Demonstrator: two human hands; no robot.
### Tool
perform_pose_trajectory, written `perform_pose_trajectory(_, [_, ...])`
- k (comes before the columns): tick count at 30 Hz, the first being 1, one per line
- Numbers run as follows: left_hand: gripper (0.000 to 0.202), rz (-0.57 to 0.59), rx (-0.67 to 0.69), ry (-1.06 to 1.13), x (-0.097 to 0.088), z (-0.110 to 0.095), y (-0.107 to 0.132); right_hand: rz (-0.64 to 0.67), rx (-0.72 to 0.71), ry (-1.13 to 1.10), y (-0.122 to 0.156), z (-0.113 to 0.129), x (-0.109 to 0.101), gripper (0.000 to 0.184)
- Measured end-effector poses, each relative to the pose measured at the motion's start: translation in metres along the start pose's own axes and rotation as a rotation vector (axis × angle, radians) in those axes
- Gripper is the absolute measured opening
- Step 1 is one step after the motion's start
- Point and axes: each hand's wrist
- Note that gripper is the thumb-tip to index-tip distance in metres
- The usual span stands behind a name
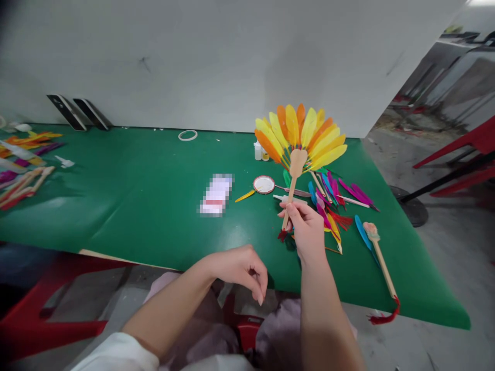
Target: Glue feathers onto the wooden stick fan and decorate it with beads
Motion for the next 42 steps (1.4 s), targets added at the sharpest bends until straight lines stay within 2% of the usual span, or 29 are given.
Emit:
perform_pose_trajectory(4, [0.026,-0.088,-0.03,-0.046,0.0,0.0,0.0,0.006,0.015,-0.003,0.001,-0.001,0.002,0.026])
perform_pose_trajectory(6, [0.03,-0.04,-0.113,-0.028,-0.001,-0.001,0.0,0.003,0.014,0.003,0.002,0.0,0.004,0.026])
perform_pose_trajectory(9, [0.036,0.113,-0.223,0.074,-0.004,-0.003,0.002,0.003,0.008,0.039,0.004,0.001,0.008,0.027])
perform_pose_trajectory(10, [0.039,0.105,-0.234,0.101,-0.006,-0.004,0.004,0.005,0.003,0.06,0.005,0.001,0.009,0.027])
perform_pose_trajectory(11, [0.043,0.023,-0.225,0.107,-0.007,-0.005,0.006,0.005,0.0,0.08,0.006,0.001,0.011,0.026])
perform_pose_trajectory(12, [0.044,-0.128,-0.202,0.094,-0.009,-0.006,0.007,0.003,0.001,0.096,0.007,0.002,0.012,0.026])
perform_pose_trajectory(15, [0.04,-0.745,-0.096,0.069,-0.018,-0.007,0.012,0.005,0.007,0.15,0.012,0.003,0.018,0.027])
perform_pose_trajectory(16, [0.041,-0.894,-0.054,0.105,-0.021,-0.006,0.012,0.02,0.008,0.176,0.014,0.003,0.021,0.027])
perform_pose_trajectory(18, [0.048,-1.028,0.039,0.229,-0.027,-0.004,0.012,0.082,0.006,0.233,0.019,0.002,0.028,0.026])
perform_pose_trajectory(21, [0.052,-1.064,0.202,0.37,-0.031,-0.001,0.007,0.186,0.025,0.288,0.027,-0.003,0.042,0.025])
perform_pose_trajectory(23, [0.049,-1.105,0.263,0.432,-0.031,0.0,0.003,0.254,0.039,0.31,0.034,-0.008,0.051,0.025])
perform_pose_trajectory(27, [0.029,-1.221,0.232,0.516,-0.031,0.0,0.0,0.418,0.074,0.283,0.043,-0.015,0.06,0.026])
perform_pose_trajectory(29, [0.026,-1.226,0.214,0.554,-0.031,0.0,0.002,0.489,0.086,0.242,0.042,-0.016,0.059,0.026])
perform_pose_trajectory(31, [0.027,-1.197,0.202,0.585,-0.03,0.0,0.002,0.451,0.097,0.194,0.037,-0.015,0.054,0.027])
perform_pose_trajectory(34, [0.027,-1.116,0.167,0.596,-0.026,0.0,0.001,0.23,0.145,0.07,0.026,-0.012,0.044,0.031])
perform_pose_trajectory(36, [0.027,-1.049,0.146,0.593,-0.022,0.001,-0.003,0.139,0.187,-0.037,0.021,-0.011,0.04,0.033])
perform_pose_trajectory(42, [0.031,-0.917,0.088,0.584,-0.011,0.002,-0.013,0.041,0.256,-0.315,0.018,-0.008,0.043,0.034])
Point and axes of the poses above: each hand's wrist, its own y-axis away from the middle knuckle, its own x-axis out of the palm, z = x × y, and after that the axes turned 7 degrees about -x, right-handed
